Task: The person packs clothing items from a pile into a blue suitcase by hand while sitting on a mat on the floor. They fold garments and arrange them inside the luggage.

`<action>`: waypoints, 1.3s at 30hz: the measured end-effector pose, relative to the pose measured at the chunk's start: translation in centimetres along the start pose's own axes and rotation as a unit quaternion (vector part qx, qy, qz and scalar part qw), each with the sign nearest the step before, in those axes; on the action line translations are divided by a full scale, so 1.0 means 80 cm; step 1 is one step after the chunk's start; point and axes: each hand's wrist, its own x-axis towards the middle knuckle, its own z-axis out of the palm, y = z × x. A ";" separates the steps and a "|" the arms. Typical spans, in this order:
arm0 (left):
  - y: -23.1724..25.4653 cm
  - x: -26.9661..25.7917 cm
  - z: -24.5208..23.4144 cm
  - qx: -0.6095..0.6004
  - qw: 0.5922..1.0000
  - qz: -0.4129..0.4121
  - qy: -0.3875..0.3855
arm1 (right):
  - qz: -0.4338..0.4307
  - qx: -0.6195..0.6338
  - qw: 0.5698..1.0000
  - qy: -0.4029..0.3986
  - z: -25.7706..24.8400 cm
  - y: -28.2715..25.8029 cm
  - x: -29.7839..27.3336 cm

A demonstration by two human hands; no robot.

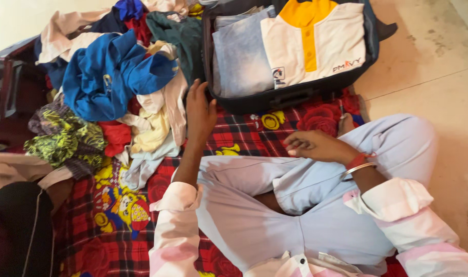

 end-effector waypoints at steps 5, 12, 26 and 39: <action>0.079 0.052 0.027 -0.063 0.993 0.084 -0.055 | -0.035 0.027 0.999 0.011 -0.014 -0.025 0.000; 0.100 0.077 0.114 -0.085 0.972 -0.019 -0.218 | -0.054 -0.122 0.967 0.217 -0.098 -0.046 0.021; 0.113 0.107 0.257 0.008 0.908 -0.336 -0.250 | -0.009 -0.433 0.770 0.469 -0.223 0.048 0.115; 0.093 0.135 0.209 -0.277 0.907 -0.267 -0.170 | -0.003 -0.367 0.792 0.488 -0.224 0.023 0.108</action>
